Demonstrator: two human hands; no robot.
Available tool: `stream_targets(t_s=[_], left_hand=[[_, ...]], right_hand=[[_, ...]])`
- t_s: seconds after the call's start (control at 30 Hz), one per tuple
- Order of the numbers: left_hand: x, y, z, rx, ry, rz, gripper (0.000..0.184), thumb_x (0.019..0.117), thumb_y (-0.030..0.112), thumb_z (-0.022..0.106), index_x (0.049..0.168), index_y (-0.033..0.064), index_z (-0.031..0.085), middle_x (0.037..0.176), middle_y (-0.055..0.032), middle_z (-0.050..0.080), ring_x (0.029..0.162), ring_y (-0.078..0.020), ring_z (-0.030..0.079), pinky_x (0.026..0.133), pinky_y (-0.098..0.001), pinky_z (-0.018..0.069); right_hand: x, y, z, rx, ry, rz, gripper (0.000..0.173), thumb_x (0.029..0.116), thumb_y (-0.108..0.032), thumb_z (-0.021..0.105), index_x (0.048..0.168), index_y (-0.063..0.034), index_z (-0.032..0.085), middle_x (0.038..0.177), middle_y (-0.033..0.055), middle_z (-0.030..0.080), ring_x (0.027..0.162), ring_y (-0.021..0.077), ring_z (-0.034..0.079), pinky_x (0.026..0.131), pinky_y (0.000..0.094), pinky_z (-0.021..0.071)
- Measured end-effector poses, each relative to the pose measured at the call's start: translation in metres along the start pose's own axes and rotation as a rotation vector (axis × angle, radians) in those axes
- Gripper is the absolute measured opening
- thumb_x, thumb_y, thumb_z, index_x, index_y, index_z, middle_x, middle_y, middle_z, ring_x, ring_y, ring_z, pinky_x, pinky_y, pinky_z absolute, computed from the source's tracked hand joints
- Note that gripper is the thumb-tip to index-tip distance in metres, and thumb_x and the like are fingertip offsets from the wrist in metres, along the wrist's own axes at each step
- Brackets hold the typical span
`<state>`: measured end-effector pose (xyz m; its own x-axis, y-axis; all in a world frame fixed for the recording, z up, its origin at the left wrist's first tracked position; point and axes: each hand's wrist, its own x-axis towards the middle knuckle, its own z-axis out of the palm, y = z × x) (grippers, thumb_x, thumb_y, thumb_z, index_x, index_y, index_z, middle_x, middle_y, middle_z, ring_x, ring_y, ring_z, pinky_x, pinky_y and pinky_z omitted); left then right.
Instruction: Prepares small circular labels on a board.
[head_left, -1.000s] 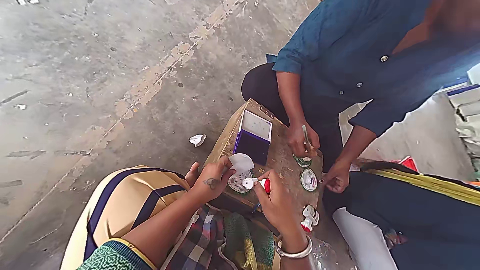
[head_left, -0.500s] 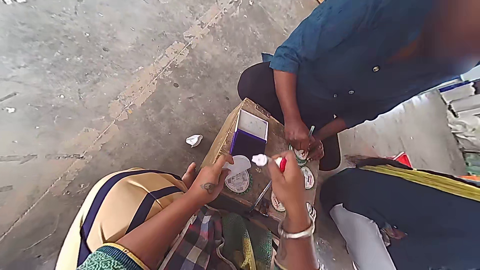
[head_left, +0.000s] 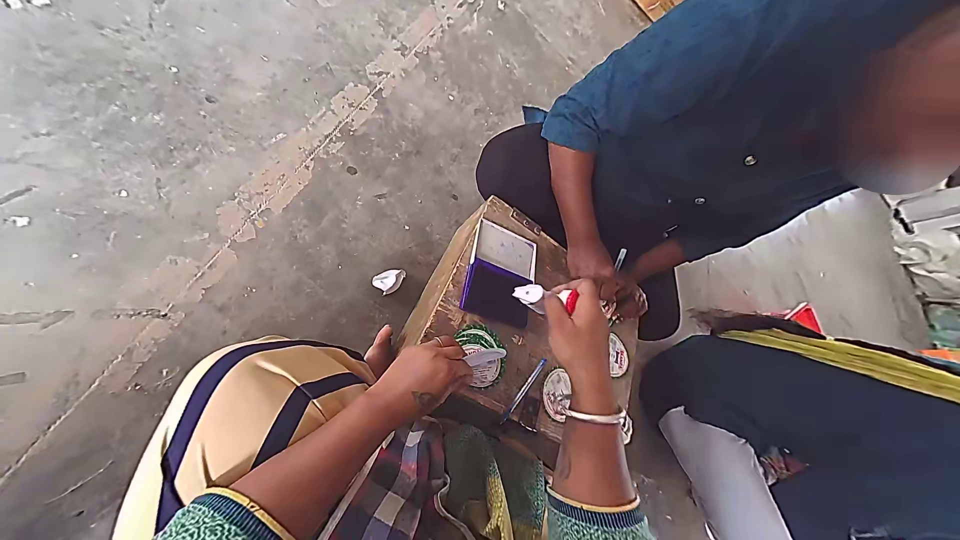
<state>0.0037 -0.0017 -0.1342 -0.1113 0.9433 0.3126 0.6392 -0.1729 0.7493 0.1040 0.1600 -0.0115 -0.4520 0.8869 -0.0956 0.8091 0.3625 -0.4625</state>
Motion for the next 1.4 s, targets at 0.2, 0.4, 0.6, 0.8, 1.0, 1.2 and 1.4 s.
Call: stream_targets(t_s=[0.2, 0.4, 0.6, 0.8, 1.0, 1.2, 1.4], left_hand=[[0.007, 0.005, -0.01, -0.157, -0.023, -0.219, 0.017, 0.0934, 0.016, 0.071, 0.093, 0.0007, 0.079, 0.094, -0.0193, 0.075, 0.093, -0.0366, 0.073, 0.085, -0.0553, 0.0547], [0.023, 0.013, -0.03, -0.258, -0.174, -0.542, 0.031, 0.0861, 0.033, 0.082, 0.092, 0.003, 0.078, 0.092, -0.0142, 0.074, 0.092, -0.0278, 0.068, 0.09, -0.0524, 0.0453], [0.022, 0.008, -0.027, -0.356, -0.038, -0.58, 0.031, 0.0902, 0.029, 0.079, 0.093, -0.0005, 0.069, 0.088, -0.013, 0.068, 0.086, -0.0235, 0.063, 0.081, -0.0453, 0.0474], [0.017, -0.001, -0.017, -0.38, 0.062, -0.523, 0.024, 0.1006, 0.014, 0.064, 0.118, -0.0016, 0.061, 0.103, -0.0196, 0.069, 0.098, -0.0297, 0.068, 0.088, -0.0485, 0.0523], [0.016, 0.0, -0.018, -0.355, 0.063, -0.508, 0.026, 0.1035, 0.009, 0.057, 0.128, 0.0024, 0.062, 0.101, -0.0197, 0.072, 0.093, -0.0316, 0.07, 0.086, -0.0511, 0.0535], [0.015, 0.002, -0.022, -0.28, 0.003, -0.408, 0.033, 0.1022, 0.0, 0.047, 0.115, 0.0052, 0.077, 0.114, -0.0204, 0.072, 0.105, -0.0332, 0.07, 0.093, -0.0501, 0.0515], [0.01, 0.002, -0.02, -0.183, -0.14, -0.258, 0.032, 0.0902, 0.019, 0.076, 0.119, 0.0042, 0.074, 0.12, -0.0208, 0.071, 0.11, -0.0387, 0.069, 0.093, -0.0622, 0.0504]], right_hand=[[-0.039, 0.023, -0.013, 0.123, -0.014, -0.08, 0.023, 0.0985, -0.021, 0.052, 0.108, -0.0011, 0.058, 0.079, -0.0007, 0.054, 0.067, 0.006, 0.051, 0.064, 0.0295, 0.0441], [-0.074, 0.039, -0.018, 0.206, -0.025, -0.111, 0.022, 0.0957, -0.021, 0.052, 0.104, -0.0019, 0.059, 0.082, -0.005, 0.056, 0.068, -0.0042, 0.051, 0.061, 0.0167, 0.0431], [-0.078, 0.045, -0.004, 0.133, -0.085, -0.158, 0.024, 0.0962, -0.023, 0.053, 0.106, -0.0027, 0.06, 0.072, -0.0055, 0.052, 0.059, -0.0005, 0.047, 0.055, 0.0206, 0.041], [-0.071, 0.027, 0.011, -0.051, -0.138, -0.239, 0.028, 0.0984, -0.025, 0.054, 0.108, -0.0011, 0.064, 0.072, 0.0052, 0.061, 0.061, 0.0187, 0.059, 0.055, 0.0409, 0.0473], [-0.065, 0.008, 0.046, -0.249, -0.192, -0.264, 0.023, 0.0967, -0.018, 0.056, 0.106, 0.0011, 0.065, 0.071, 0.0134, 0.066, 0.066, 0.0337, 0.068, 0.056, 0.0504, 0.0503], [-0.054, 0.013, 0.009, -0.065, -0.067, -0.217, 0.029, 0.0982, -0.02, 0.058, 0.11, 0.0053, 0.064, 0.077, 0.0138, 0.065, 0.067, 0.0275, 0.064, 0.061, 0.0491, 0.0506], [0.005, -0.003, 0.006, -0.087, -0.098, -0.03, 0.026, 0.1046, -0.021, 0.057, 0.119, 0.0003, 0.058, 0.089, 0.0204, 0.065, 0.082, 0.0375, 0.064, 0.071, 0.0594, 0.0486]])
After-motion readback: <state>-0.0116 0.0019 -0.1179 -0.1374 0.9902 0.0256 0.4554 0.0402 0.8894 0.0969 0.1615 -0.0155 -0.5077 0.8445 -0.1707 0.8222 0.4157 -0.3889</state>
